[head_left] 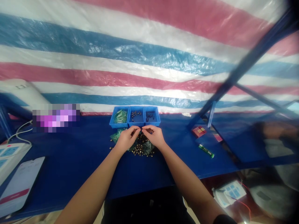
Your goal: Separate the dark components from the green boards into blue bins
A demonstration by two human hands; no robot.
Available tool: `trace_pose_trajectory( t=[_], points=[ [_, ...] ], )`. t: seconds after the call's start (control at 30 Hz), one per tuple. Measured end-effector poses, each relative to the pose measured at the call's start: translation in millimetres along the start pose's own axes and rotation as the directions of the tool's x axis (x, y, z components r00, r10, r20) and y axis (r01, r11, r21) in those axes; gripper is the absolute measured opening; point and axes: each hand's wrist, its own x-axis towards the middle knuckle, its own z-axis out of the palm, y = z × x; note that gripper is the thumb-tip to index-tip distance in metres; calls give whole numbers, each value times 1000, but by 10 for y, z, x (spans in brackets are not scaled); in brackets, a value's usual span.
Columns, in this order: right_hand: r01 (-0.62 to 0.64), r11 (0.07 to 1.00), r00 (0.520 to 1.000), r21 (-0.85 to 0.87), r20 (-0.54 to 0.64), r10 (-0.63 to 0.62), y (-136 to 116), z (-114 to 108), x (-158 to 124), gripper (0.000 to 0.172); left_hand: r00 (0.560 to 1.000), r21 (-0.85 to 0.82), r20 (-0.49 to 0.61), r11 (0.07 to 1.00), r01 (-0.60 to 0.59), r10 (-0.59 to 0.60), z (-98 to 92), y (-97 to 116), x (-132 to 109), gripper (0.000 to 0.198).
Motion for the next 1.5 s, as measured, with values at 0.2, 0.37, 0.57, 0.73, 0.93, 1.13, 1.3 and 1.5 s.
trace_pose_trajectory(
  t=[0.2, 0.37, 0.57, 0.73, 0.93, 1.13, 1.3, 1.5],
  points=[
    [-10, 1000, 1000, 6, 8, 9, 12, 5, 0, 20, 1000, 12, -22, 1000, -14, 14, 7, 12, -1, 30],
    [3, 1000, 1000, -16, 2, -3, 2, 12, -7, 23, 1000, 24, 13, 1000, -2, 2, -24, 51, -4, 32],
    [-13, 1000, 1000, -2, -11, 13, 17, 2, 1, 21, 999, 7, -39, 1000, 3, -3, -7, 13, -12, 35],
    [-14, 1000, 1000, -5, 0, 14, 1, 4, -6, 22, 1000, 17, -9, 1000, 4, -4, -1, 15, 1, 32],
    [-14, 1000, 1000, -4, 1, 14, -16, 9, -11, 23, 1000, 23, 18, 1000, 14, -14, -23, 50, 8, 33],
    [-27, 999, 1000, 34, -4, 27, -9, 2, 3, 23, 1000, -19, 14, 1000, 16, -16, 0, 22, -7, 33],
    [-35, 999, 999, 41, 2, 35, -20, 12, -6, 23, 1000, 12, 17, 1000, 10, -10, -17, 38, 4, 32],
    [-136, 986, 990, 102, -17, 138, -34, -45, 30, 23, 999, 27, 28, 999, 20, -21, -30, 61, -1, 34]
  ],
)
